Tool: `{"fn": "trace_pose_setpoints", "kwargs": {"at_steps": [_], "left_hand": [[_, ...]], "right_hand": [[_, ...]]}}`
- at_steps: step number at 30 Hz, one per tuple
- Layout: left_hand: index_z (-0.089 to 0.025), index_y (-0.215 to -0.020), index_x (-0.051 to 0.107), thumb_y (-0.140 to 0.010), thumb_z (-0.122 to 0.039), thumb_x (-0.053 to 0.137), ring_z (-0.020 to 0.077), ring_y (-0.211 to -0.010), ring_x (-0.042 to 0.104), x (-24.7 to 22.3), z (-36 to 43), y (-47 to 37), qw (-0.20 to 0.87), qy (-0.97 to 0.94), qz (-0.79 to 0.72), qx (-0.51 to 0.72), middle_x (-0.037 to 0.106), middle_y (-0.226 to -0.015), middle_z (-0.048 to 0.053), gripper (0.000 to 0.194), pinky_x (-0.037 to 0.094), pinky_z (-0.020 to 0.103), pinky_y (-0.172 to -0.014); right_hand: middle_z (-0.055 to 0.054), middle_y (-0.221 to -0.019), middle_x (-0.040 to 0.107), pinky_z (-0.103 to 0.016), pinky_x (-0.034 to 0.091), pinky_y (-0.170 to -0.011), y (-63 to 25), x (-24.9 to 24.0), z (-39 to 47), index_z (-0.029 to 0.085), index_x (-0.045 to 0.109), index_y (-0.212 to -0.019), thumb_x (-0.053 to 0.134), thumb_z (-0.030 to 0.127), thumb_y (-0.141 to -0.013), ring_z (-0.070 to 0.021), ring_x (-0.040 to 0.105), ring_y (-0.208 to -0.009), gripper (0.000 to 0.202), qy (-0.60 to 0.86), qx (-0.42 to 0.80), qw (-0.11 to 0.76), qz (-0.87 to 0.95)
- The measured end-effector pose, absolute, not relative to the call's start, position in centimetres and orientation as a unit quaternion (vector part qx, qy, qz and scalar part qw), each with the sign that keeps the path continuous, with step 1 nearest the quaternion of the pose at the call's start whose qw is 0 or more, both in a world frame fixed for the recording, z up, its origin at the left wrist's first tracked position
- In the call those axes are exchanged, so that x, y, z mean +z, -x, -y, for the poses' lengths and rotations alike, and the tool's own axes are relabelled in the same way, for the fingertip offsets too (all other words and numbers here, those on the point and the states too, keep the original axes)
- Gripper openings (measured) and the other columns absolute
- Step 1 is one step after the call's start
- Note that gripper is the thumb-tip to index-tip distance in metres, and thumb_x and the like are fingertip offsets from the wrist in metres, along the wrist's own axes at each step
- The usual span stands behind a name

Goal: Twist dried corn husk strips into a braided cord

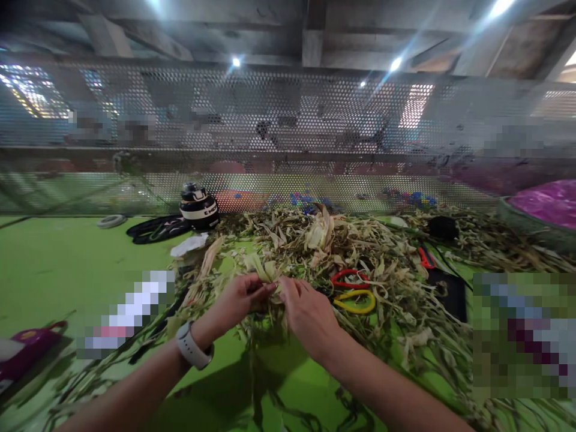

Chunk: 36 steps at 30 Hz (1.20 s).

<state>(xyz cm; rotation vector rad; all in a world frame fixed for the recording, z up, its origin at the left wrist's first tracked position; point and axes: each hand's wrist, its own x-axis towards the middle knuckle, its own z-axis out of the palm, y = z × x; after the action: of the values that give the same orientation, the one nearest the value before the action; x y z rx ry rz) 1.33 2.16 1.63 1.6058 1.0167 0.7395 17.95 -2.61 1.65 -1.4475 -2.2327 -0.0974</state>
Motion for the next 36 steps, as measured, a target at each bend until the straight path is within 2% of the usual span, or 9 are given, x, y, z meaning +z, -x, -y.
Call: {"fn": "trace_pose_setpoints", "kwargs": {"at_steps": [3,7,10,14,18,21,25,31,36], "left_hand": [[-0.015,-0.079,0.056,-0.076,-0.042,0.054,0.0092,-0.048,0.044,1.6,-2.1,-1.2,0.505,-0.689,-0.409,0.321,0.053,-0.057,-0.003,0.027,0.033,0.020,-0.045],[-0.015,-0.080,0.059,-0.076,-0.039,0.055,0.0119,-0.057,0.050,1.5,-2.0,-1.1,0.467,-0.711,-0.408,0.331,0.058,-0.064,0.000,0.025,0.038,0.021,-0.051],[-0.014,-0.088,0.063,-0.076,-0.034,0.057,0.0155,-0.071,0.055,1.8,-2.0,-1.1,0.514,-0.690,-0.386,0.331,0.064,-0.077,0.004,0.024,0.044,0.024,-0.063],[-0.015,-0.094,0.064,-0.074,-0.030,0.058,0.0161,-0.081,0.056,2.4,-2.0,-1.2,0.605,-0.634,-0.353,0.330,0.066,-0.086,0.005,0.025,0.044,0.025,-0.074],[-0.015,-0.088,0.065,-0.074,-0.029,0.059,0.0144,-0.077,0.055,2.8,-1.8,-1.3,0.627,-0.603,-0.358,0.339,0.065,-0.084,0.004,0.020,0.043,0.024,-0.072],[-0.015,-0.082,0.062,-0.076,-0.029,0.057,0.0129,-0.071,0.052,2.9,-1.7,-1.3,0.584,-0.624,-0.376,0.358,0.062,-0.077,0.002,0.016,0.041,0.023,-0.067],[-0.016,-0.084,0.062,-0.078,-0.031,0.055,0.0138,-0.075,0.052,2.7,-1.6,-1.4,0.551,-0.651,-0.370,0.369,0.061,-0.079,0.001,0.017,0.040,0.024,-0.070],[-0.016,-0.079,0.066,-0.076,-0.033,0.060,0.0124,-0.074,0.052,2.3,-1.5,-1.5,0.610,-0.609,-0.357,0.358,0.063,-0.077,0.001,0.019,0.039,0.022,-0.070],[-0.016,-0.086,0.067,-0.075,-0.035,0.062,0.0119,-0.074,0.054,1.8,-1.5,-1.5,0.633,-0.602,-0.331,0.356,0.064,-0.081,0.003,0.022,0.041,0.021,-0.067]], "right_hand": [[-0.006,-0.082,0.060,-0.027,0.043,-0.063,-18.2,1.8,2.6,0.018,0.056,-0.102,0.044,0.020,-0.089,-0.0186,0.055,-0.077,0.018,0.504,-0.091,0.210,0.833],[-0.005,-0.079,0.058,-0.026,0.043,-0.064,-18.4,2.0,2.4,0.018,0.060,-0.090,0.044,0.020,-0.088,-0.0165,0.055,-0.076,0.016,0.495,-0.075,0.210,0.840],[-0.004,-0.079,0.059,-0.025,0.042,-0.066,-18.4,2.3,2.4,0.018,0.061,-0.091,0.044,0.021,-0.089,-0.0153,0.056,-0.075,0.017,0.497,-0.036,0.233,0.835],[-0.005,-0.077,0.060,-0.025,0.041,-0.065,-18.5,2.6,2.4,0.018,0.063,-0.087,0.043,0.020,-0.089,-0.0155,0.056,-0.073,0.020,0.499,-0.030,0.251,0.829],[-0.005,-0.075,0.060,-0.025,0.041,-0.063,-18.4,2.2,2.3,0.017,0.062,-0.088,0.041,0.020,-0.089,-0.0152,0.055,-0.071,0.021,0.494,-0.036,0.275,0.824],[-0.005,-0.074,0.059,-0.025,0.040,-0.062,-18.3,1.9,2.3,0.017,0.062,-0.087,0.041,0.020,-0.088,-0.0154,0.054,-0.069,0.021,0.498,-0.039,0.278,0.821],[-0.005,-0.074,0.060,-0.024,0.041,-0.064,-18.1,2.1,2.4,0.016,0.062,-0.086,0.041,0.019,-0.088,-0.0147,0.055,-0.070,0.021,0.494,0.005,0.302,0.815],[-0.005,-0.075,0.062,-0.024,0.042,-0.064,-18.1,2.4,2.5,0.017,0.062,-0.084,0.044,0.019,-0.086,-0.0145,0.056,-0.069,0.018,0.486,0.046,0.335,0.806],[-0.004,-0.077,0.063,-0.024,0.042,-0.065,-18.2,2.1,2.1,0.017,0.061,-0.082,0.046,0.020,-0.086,-0.0140,0.057,-0.071,0.016,0.476,0.061,0.352,0.803]]}}
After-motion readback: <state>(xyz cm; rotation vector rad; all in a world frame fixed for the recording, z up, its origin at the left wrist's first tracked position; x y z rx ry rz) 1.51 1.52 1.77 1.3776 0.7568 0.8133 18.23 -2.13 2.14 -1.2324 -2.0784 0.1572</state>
